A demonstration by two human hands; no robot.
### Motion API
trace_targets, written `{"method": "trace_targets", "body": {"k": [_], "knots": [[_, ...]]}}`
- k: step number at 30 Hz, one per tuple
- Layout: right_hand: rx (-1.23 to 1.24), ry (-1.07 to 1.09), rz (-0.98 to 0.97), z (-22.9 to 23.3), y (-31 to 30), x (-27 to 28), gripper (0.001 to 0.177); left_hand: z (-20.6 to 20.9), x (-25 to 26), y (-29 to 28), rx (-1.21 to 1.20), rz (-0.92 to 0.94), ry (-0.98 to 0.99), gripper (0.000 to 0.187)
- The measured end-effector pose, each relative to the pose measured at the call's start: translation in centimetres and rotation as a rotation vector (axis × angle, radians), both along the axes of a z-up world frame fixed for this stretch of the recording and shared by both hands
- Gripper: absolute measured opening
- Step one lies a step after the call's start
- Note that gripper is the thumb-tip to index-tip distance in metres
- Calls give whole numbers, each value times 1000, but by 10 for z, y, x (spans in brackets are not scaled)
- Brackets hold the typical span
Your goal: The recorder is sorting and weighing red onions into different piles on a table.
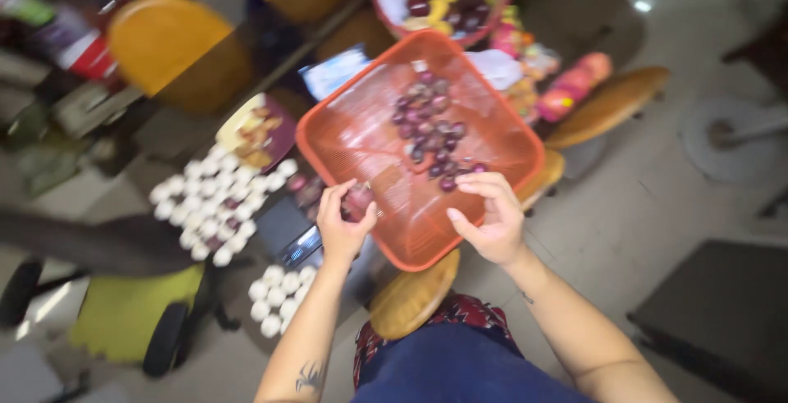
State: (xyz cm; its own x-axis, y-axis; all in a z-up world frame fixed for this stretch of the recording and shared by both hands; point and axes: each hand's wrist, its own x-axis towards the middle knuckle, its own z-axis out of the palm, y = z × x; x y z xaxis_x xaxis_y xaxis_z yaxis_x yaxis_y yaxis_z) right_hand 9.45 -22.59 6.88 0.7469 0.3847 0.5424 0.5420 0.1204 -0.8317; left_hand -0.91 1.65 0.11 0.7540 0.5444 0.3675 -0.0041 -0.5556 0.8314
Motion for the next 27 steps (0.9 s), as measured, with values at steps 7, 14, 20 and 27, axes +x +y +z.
{"method": "trace_targets", "body": {"k": [7, 14, 20, 27], "knots": [[-41, 10, 306, 2, 92, -44, 46, 47, -95, 18, -67, 159, -52, 55], [-108, 34, 544, 16, 140, -90, 49, 78, -139, 31, 131, 162, -149, 53], [-172, 15, 625, 15, 155, -117, 45, 74, -164, 34, 101, 126, -172, 53], [-72, 211, 669, 2, 160, -133, 41, 79, -174, 52, 23, -14, -243, 52]]}}
